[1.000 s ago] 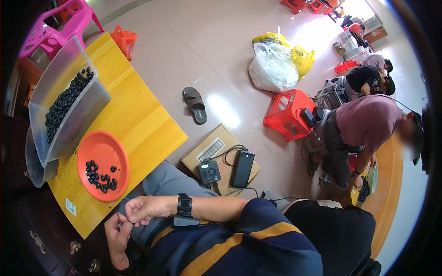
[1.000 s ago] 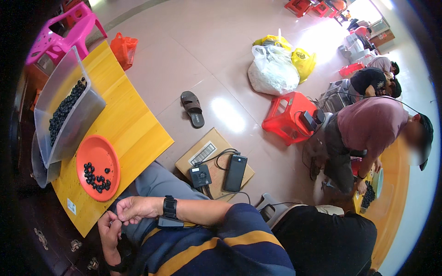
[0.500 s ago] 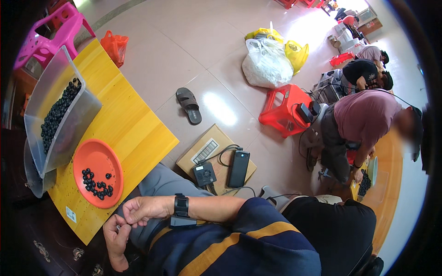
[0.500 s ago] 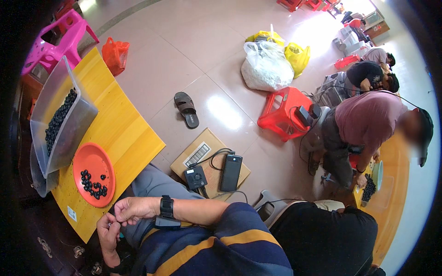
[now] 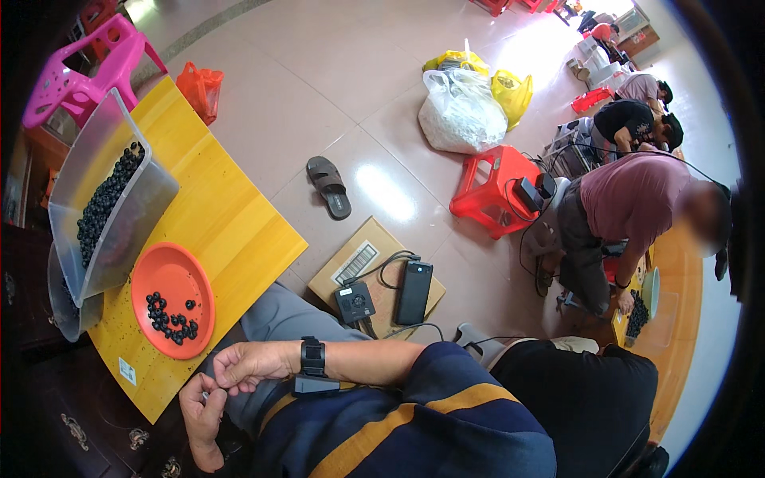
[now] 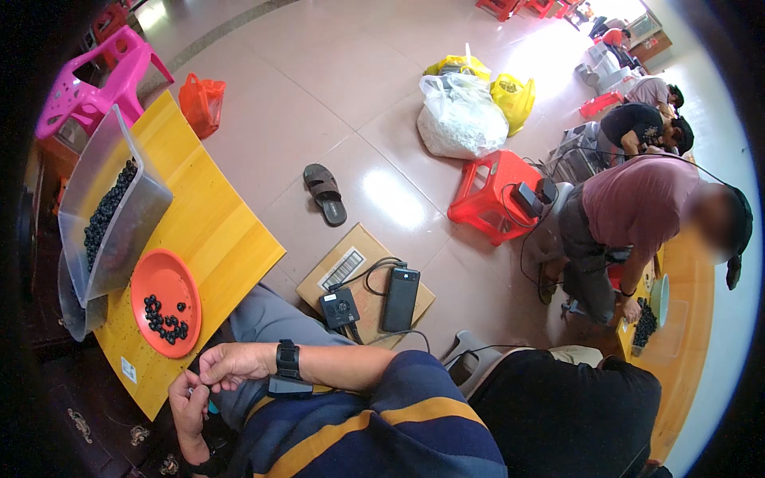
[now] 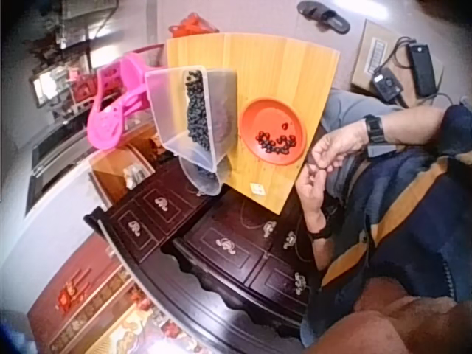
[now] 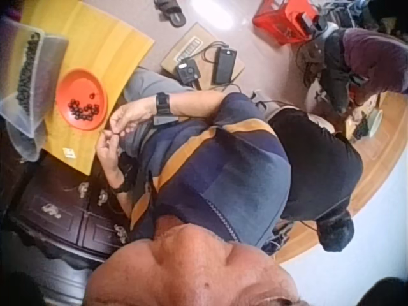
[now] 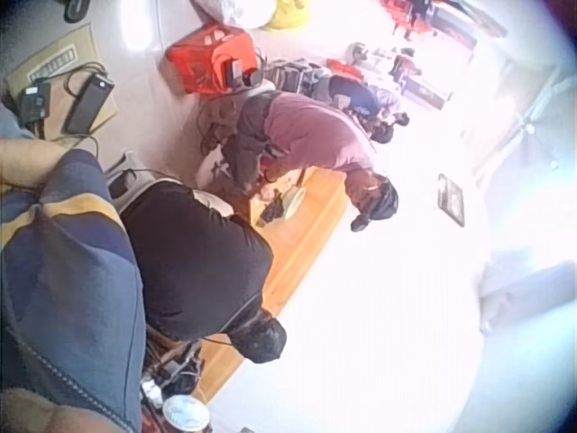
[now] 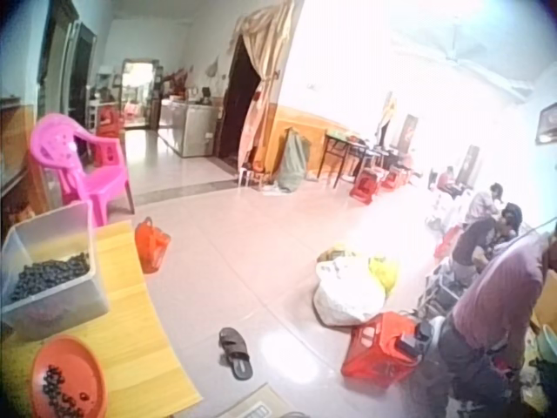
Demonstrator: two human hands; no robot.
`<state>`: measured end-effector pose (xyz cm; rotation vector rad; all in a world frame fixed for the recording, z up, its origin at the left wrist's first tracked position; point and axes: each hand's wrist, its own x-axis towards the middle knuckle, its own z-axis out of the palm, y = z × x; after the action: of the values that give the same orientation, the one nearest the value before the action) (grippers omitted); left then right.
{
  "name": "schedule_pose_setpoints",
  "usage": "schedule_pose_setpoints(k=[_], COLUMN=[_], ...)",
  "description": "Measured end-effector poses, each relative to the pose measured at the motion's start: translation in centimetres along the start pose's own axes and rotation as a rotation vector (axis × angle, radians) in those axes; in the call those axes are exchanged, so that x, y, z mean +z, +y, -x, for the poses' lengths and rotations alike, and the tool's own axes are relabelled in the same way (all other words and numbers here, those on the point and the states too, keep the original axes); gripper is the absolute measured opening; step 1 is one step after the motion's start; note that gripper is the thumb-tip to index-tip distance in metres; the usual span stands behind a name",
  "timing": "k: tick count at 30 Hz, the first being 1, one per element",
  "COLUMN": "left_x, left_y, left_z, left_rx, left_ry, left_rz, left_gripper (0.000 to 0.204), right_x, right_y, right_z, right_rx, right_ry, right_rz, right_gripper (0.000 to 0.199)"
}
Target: Manually sorting small black manufactured parts from a large bin into a small plate.
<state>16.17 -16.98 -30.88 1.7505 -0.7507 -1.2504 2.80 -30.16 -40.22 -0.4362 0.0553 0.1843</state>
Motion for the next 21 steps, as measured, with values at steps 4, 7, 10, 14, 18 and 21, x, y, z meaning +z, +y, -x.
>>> schedule_pose_setpoints(k=[4,7,10,14,18,21], left_x=[0.1,0.0,0.1,0.0,0.0,-0.1], left_y=[0.2,0.1,0.0,-0.6,-1.0,-1.1], left_z=[0.3,0.5,0.7,1.1,1.4,1.6], left_rx=[-0.008,-0.011,0.01,0.017,0.045,0.045], left_ry=[0.015,0.018,0.029,0.034,0.041,0.042], left_rz=[-0.01,-0.022,-0.032,0.01,0.007,-0.003], left_gripper=[0.012,0.01,0.01,0.012,0.016,0.017], right_x=[0.4,0.5,0.6,0.7,0.9,1.0], right_y=[-0.1,0.0,0.1,0.4,0.7,0.8], right_z=[0.1,0.1,0.2,0.1,0.0,-0.1], right_rx=[-0.006,0.001,0.002,0.002,0.011,0.017], right_ry=[0.014,0.01,0.013,-0.007,0.003,0.006], right_rz=[0.021,0.032,0.035,0.035,0.036,0.035], right_gripper=[0.014,0.014,0.014,0.014,0.015,0.015])
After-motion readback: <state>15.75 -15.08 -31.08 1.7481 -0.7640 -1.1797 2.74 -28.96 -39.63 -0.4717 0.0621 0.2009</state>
